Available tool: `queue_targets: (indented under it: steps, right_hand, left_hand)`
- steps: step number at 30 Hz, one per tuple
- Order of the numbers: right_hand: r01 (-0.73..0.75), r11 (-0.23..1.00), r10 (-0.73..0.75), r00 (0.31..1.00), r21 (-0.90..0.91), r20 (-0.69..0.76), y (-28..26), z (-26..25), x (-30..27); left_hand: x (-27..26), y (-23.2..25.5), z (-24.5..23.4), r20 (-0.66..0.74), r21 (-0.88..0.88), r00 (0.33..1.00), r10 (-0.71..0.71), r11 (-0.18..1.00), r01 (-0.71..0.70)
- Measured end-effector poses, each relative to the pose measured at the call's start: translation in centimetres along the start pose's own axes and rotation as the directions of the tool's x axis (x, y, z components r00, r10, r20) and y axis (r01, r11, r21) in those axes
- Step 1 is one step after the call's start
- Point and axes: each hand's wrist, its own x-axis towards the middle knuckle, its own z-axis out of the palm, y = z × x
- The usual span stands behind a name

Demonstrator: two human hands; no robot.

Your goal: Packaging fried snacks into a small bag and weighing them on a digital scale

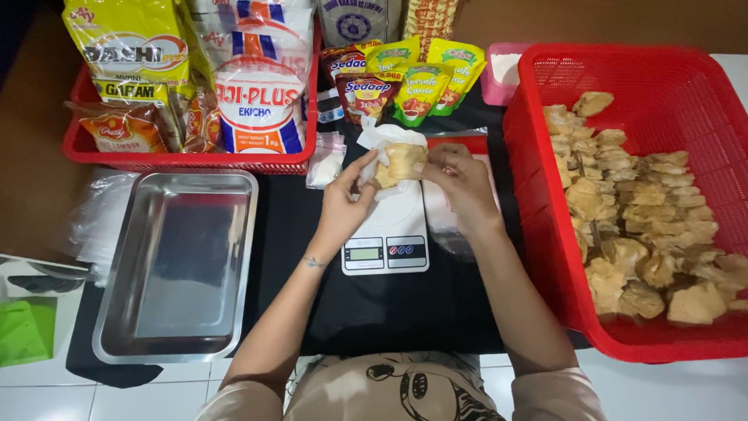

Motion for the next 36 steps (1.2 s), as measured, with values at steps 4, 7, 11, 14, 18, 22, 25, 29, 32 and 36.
queue_targets:
  steps: [4, 7, 11, 14, 18, 22, 25, 29, 32, 36]
  right_hand:
    - [0.056, 0.996, -0.054, 0.998, -0.074, 0.032, 0.9, -0.2, 0.7]
    - [0.122, 0.979, -0.113, 0.992, -0.161, 0.063, 0.8, -0.3, 0.8]
    - [0.228, 0.919, -0.198, 0.972, -0.322, 0.123, -1.4, 0.3, 0.2]
    - [0.260, 0.902, -0.221, 0.964, -0.345, 0.147, -1.3, 0.5, 0.6]
    - [0.244, 0.916, -0.202, 0.966, -0.317, 0.161, -0.8, 0.8, 1.1]
    - [0.250, 0.910, -0.210, 0.966, -0.330, 0.153, -0.8, 0.9, 1.5]
    - [0.217, 0.928, -0.171, 0.970, -0.304, 0.171, -0.4, 0.6, 1.9]
    - [0.204, 0.941, -0.154, 0.969, -0.271, 0.195, 0.7, 0.1, 2.7]
    - [0.197, 0.943, -0.150, 0.971, -0.270, 0.185, 0.8, 0.1, 2.8]
    - [0.278, 0.883, -0.252, 0.960, -0.378, 0.119, 0.4, 1.3, 2.3]
  left_hand:
    - [0.0, 0.4, 0.1, -0.004, 0.005, 1.000, 0.009, 1.000, -0.009]
    - [0.0, -0.2, 0.2, -0.011, 0.008, 1.000, 0.008, 1.000, -0.008]
    - [-0.1, 1.1, -0.2, -0.008, -0.001, 1.000, 0.008, 1.000, -0.008]
    - [-0.1, 1.0, -0.1, 0.000, -0.026, 1.000, 0.001, 1.000, -0.001]
    - [-0.1, 1.3, -0.2, -0.005, -0.011, 1.000, -0.002, 1.000, 0.002]
    - [-0.1, 2.6, -0.5, -0.012, -0.011, 1.000, -0.007, 1.000, 0.006]
    - [0.0, 2.9, -0.5, -0.003, -0.009, 1.000, -0.008, 1.000, 0.008]
    - [0.0, 3.3, -0.6, 0.006, -0.032, 1.000, -0.010, 0.999, 0.011]
    - [-0.3, 3.3, -0.6, 0.015, -0.035, 1.000, -0.023, 0.999, 0.023]
    - [-0.2, 3.5, -0.4, 0.015, -0.047, 1.000, -0.006, 0.999, 0.006]
